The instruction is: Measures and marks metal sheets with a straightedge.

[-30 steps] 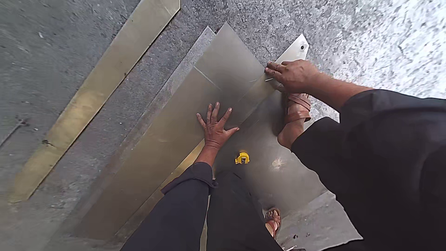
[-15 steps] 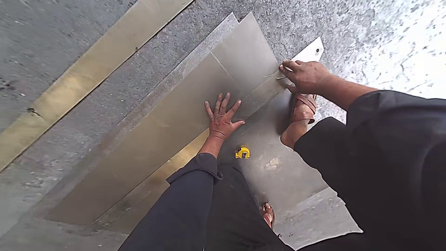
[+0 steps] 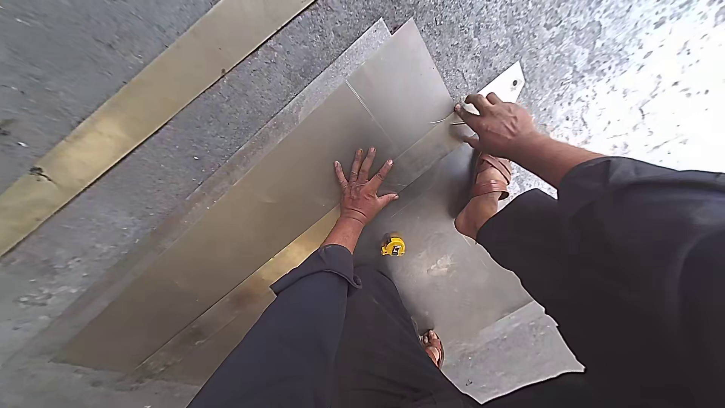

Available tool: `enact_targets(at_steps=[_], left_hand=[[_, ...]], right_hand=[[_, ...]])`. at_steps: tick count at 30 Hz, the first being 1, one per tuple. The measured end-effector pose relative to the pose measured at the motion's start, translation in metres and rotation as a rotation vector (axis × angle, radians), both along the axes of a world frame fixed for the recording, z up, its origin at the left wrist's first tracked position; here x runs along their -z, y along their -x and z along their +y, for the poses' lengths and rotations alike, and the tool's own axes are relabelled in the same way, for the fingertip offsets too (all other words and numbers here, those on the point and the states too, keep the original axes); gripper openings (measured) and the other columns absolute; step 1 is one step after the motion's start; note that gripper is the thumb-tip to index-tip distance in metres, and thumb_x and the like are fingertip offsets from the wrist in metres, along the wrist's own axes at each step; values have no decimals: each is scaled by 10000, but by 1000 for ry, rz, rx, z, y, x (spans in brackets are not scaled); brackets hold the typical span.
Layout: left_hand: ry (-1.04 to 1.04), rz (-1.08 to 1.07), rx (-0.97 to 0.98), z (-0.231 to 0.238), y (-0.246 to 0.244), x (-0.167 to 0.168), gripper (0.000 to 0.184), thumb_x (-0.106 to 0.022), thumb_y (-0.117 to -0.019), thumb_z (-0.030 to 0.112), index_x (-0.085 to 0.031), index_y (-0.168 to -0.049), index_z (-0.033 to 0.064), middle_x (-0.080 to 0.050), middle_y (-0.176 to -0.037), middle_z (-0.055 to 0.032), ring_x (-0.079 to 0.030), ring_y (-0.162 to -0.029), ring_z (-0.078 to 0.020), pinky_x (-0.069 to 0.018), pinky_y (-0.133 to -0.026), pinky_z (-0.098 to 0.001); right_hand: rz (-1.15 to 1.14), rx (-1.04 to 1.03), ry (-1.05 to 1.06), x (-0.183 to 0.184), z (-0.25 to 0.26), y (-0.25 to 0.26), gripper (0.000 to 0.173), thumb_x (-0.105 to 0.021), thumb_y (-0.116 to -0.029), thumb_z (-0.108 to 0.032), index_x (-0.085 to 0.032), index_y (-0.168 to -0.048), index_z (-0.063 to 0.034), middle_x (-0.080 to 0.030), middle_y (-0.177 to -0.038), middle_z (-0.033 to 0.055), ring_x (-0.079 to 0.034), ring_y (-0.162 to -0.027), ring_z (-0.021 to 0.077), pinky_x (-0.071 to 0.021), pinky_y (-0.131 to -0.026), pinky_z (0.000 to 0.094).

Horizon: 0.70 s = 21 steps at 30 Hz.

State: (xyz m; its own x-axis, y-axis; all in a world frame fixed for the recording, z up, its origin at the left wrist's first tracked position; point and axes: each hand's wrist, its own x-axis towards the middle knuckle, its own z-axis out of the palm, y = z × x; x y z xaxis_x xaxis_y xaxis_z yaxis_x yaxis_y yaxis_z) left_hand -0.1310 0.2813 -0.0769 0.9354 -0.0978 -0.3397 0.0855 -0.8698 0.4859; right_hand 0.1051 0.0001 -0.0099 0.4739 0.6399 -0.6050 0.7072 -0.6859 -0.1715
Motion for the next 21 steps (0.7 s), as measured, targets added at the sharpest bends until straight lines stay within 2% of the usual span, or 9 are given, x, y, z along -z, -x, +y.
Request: enact_targets(at_steps=[2, 4, 7, 10, 13, 14, 16, 19, 21], left_hand=[[6, 3, 2, 0, 0, 0, 831, -707, -808, 717, -444, -1546, 440, -235, -1718, -53, -111, -1601, -340, 51, -1170, -775], [13, 12, -2, 0, 0, -2, 824, -715, -811, 703, -452, -1543, 433, -239, -1716, -58, -113, -1601, -337, 47, -1173, -770], [25, 12, -9, 1, -3, -3, 831, -718, -808, 699, -450, -1546, 428, -239, -1717, -58, -113, -1602, -334, 45, -1173, -770], [21, 24, 24, 1, -1, -4, 856, -697, -814, 719, -405, -1568, 437, -203, -1729, -34, -92, -1607, -311, 45, -1182, -757], [38, 43, 42, 21, 6, -15, 857, -749, -828, 634, -413, -1576, 387, -196, -1730, -51, -97, -1606, -313, 15, -1186, -761], [27, 49, -7, 34, 14, -20, 855, -776, -824, 597, -427, -1571, 371, -205, -1725, -70, -107, -1603, -331, 2, -1176, -779], [-45, 112, -193, 73, 50, -35, 891, -815, -803, 557, -421, -1575, 351, -194, -1724, -101, -100, -1598, -370, -13, -1155, -805], [-147, 346, -497, 145, 106, -54, 1052, -853, -754, 574, -297, -1625, 378, -16, -1744, -129, 11, -1596, -408, -31, -1121, -840], [-156, 505, -564, 180, 145, -63, 1168, -905, -710, 538, -214, -1642, 403, 85, -1743, -112, 54, -1591, -422, -89, -1109, -850]], right_hand=[[-1, 175, 38, -7, 13, 24, 580, -706, -939, -212, -533, -1480, -92, -572, -1317, 232, -610, -1125, 468, -551, -760, 595], [52, 261, 51, -11, 34, 54, 551, -668, -971, -268, -545, -1473, -76, -629, -1210, 227, -667, -1039, 432, -560, -769, 587], [221, 383, 203, -14, 78, 88, 725, -650, -991, -387, -387, -1567, -33, -631, -1284, 232, -680, -1062, 412, -555, -826, 582], [197, 560, 284, -10, 103, 103, 741, -670, -964, -482, -474, -1484, 9, -654, -1259, 220, -678, -1092, 397, -552, -862, 571], [164, 635, 338, -13, 118, 107, 638, -706, -943, -457, -573, -1332, 31, -670, -1175, 224, -683, -1060, 403, -556, -825, 578], [147, 643, 350, -13, 122, 104, 592, -720, -935, -443, -599, -1271, 28, -674, -1146, 226, -684, -1054, 405, -556, -816, 579], [142, 646, 373, -14, 127, 108, 583, -733, -929, -423, -605, -1264, 36, -676, -1150, 237, -676, -1084, 415, -552, -836, 589], [116, 651, 374, -12, 133, 104, 632, -741, -927, -406, -564, -1319, 58, -670, -1177, 262, -665, -1120, 433, -543, -870, 606], [112, 671, 387, -14, 135, 110, 621, -756, -915, -387, -565, -1292, 68, -667, -1165, 273, -660, -1121, 449, -539, -871, 626]])
